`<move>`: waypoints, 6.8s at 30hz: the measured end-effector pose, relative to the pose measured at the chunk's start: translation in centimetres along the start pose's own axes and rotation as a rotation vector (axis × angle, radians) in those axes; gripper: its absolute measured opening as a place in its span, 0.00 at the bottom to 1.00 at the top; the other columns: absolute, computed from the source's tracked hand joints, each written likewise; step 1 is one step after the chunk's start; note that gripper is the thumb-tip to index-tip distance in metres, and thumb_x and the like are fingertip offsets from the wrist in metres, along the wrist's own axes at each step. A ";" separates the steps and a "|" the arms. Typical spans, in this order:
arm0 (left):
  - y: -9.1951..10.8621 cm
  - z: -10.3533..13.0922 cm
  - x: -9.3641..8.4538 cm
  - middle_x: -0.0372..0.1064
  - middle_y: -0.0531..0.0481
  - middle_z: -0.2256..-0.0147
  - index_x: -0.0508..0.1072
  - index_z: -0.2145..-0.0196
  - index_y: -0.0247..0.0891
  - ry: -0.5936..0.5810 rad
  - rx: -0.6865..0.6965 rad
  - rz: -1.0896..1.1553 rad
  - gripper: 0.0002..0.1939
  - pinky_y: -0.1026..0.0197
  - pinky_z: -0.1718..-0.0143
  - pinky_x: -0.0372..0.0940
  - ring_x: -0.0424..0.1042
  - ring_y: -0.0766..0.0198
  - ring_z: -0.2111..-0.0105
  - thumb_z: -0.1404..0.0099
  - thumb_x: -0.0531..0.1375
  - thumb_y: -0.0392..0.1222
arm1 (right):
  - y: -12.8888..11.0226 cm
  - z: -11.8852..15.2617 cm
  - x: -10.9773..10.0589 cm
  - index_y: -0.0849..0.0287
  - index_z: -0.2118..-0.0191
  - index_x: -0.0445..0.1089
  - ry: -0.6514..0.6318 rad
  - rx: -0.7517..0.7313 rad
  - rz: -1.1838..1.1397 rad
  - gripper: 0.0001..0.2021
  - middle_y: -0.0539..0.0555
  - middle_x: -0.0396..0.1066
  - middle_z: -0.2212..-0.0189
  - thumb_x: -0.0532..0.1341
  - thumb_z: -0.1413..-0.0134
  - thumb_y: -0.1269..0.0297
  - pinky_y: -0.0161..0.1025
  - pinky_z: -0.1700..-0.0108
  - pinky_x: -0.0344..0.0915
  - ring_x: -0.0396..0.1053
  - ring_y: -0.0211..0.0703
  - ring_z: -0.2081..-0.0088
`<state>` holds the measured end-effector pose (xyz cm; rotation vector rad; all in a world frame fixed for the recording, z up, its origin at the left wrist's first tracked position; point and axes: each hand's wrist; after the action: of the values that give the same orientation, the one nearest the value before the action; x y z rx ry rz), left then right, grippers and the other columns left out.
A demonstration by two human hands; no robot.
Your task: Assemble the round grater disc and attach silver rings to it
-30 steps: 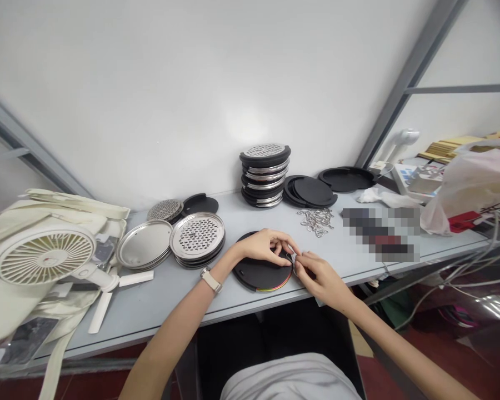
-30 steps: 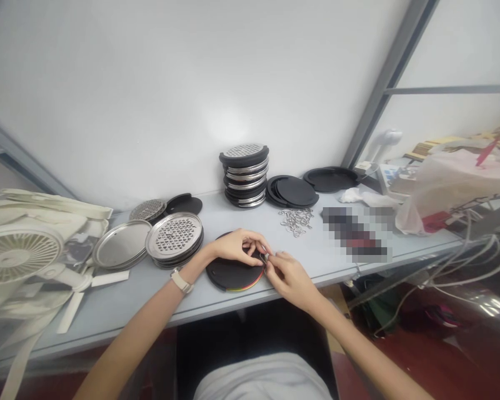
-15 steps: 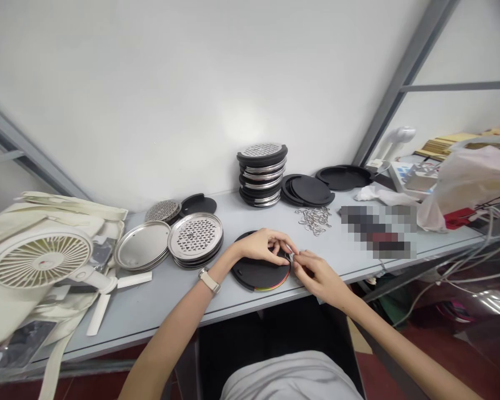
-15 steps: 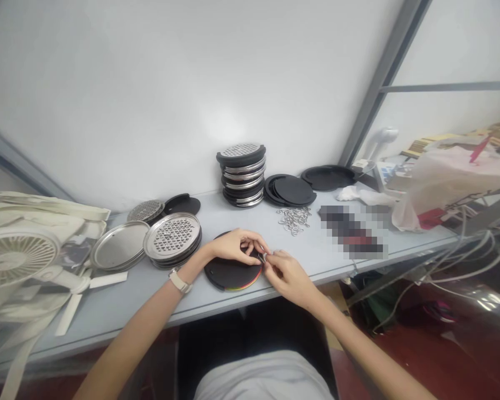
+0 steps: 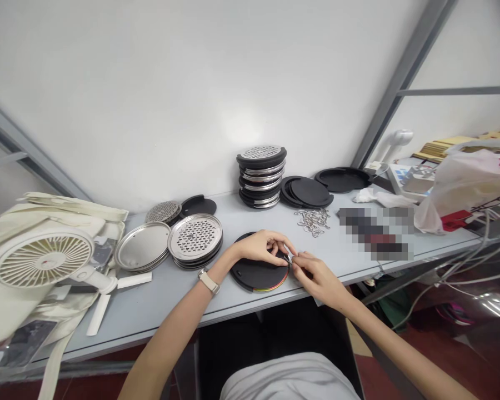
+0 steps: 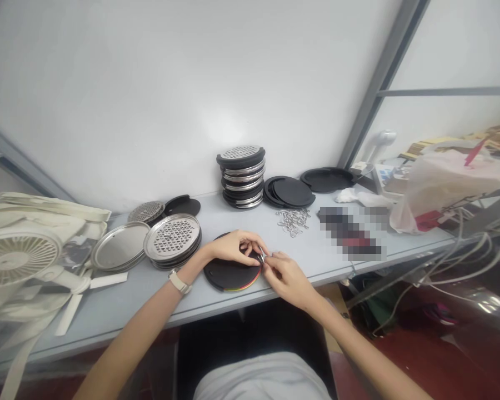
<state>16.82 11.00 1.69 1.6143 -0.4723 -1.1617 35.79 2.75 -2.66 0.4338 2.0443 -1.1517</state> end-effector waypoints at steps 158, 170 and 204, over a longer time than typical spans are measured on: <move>0.2 0.3 0.0 0.72 0.46 0.64 0.74 0.62 0.32 0.028 0.019 0.068 0.14 0.69 0.73 0.58 0.62 0.75 0.76 0.49 0.64 0.36 | 0.2 -0.1 -0.3 0.56 0.77 0.55 -0.014 0.043 -0.055 0.18 0.49 0.57 0.79 0.45 0.35 0.61 0.38 0.68 0.58 0.59 0.40 0.74; 0.3 0.2 -0.1 0.70 0.50 0.67 0.74 0.63 0.33 0.025 0.024 0.033 0.13 0.69 0.73 0.57 0.59 0.75 0.77 0.49 0.63 0.34 | 0.5 -0.3 0.0 0.57 0.75 0.58 -0.066 0.058 0.006 0.17 0.49 0.58 0.78 0.44 0.34 0.60 0.38 0.67 0.57 0.60 0.41 0.73; -0.4 0.3 -0.4 0.59 0.52 0.67 0.74 0.65 0.35 0.103 0.104 -0.098 0.16 0.66 0.71 0.57 0.60 0.72 0.73 0.51 0.67 0.45 | -0.2 -0.5 -0.8 0.56 0.76 0.54 -0.100 0.066 -0.065 0.14 0.47 0.57 0.78 0.47 0.38 0.62 0.35 0.70 0.56 0.59 0.38 0.74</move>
<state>16.28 11.29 1.54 1.7956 -0.3959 -1.1354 35.98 3.13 -1.78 0.3368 1.9508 -1.2577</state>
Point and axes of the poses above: each hand's wrist, its own z-axis away from the middle knuckle, its own x-axis out of the palm, y = z × x
